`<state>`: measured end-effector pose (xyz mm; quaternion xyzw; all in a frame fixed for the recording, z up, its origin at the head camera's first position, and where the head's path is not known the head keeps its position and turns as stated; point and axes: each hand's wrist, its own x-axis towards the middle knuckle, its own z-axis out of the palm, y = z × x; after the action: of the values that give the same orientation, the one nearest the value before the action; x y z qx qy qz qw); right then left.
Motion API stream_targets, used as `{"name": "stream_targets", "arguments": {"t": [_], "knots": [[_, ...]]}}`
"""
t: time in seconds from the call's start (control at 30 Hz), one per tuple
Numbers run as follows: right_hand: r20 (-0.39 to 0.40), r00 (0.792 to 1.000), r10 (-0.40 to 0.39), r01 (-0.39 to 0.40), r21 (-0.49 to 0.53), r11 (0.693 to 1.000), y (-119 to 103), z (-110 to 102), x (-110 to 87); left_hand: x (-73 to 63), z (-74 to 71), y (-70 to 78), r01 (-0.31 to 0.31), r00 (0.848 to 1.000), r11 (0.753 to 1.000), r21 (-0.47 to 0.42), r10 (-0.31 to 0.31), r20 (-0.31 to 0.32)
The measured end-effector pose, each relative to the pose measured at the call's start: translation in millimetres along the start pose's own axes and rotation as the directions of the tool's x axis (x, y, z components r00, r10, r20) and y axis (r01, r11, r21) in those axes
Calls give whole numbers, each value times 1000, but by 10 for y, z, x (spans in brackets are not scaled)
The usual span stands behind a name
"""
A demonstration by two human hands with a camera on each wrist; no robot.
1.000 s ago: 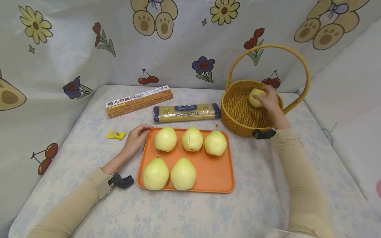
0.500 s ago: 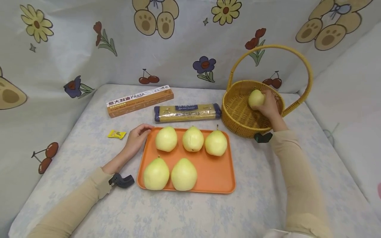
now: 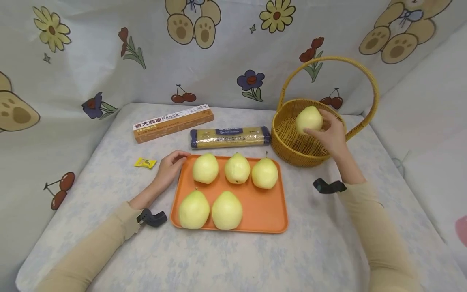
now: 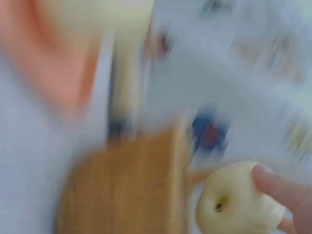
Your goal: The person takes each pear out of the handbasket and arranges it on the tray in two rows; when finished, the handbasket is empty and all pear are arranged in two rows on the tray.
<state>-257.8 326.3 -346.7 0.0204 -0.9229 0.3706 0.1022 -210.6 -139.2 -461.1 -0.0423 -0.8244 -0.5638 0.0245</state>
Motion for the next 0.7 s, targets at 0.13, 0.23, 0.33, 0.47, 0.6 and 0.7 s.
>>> {"name": "stream_targets", "arguments": {"t": [0.13,0.23,0.33,0.47,0.6,0.7], "knots": [[98,993,-70,59,110,992,-429,57,-648,-10,-38,-16,11,1000,1000,-3,-11,-7],[184,971,-153,115,202,973,-598,171,-1138,-17,-70,-20,19,1000,1000,-8,-19,5],[267,947,-179,112,249,962,-648,316,-1525,-19,-100,-22,20,1000,1000,-17,-20,8],[356,927,-123,32,251,967,-643,528,-1827,-20,-121,-38,28,1000,999,-15,-28,-6],[361,930,-70,-15,228,974,-599,694,-1952,-25,-113,-57,29,1000,1000,6,-29,-8],[314,947,-74,19,173,985,-577,772,-2002,-27,-94,-69,20,1000,1000,2,-20,-6]]}}
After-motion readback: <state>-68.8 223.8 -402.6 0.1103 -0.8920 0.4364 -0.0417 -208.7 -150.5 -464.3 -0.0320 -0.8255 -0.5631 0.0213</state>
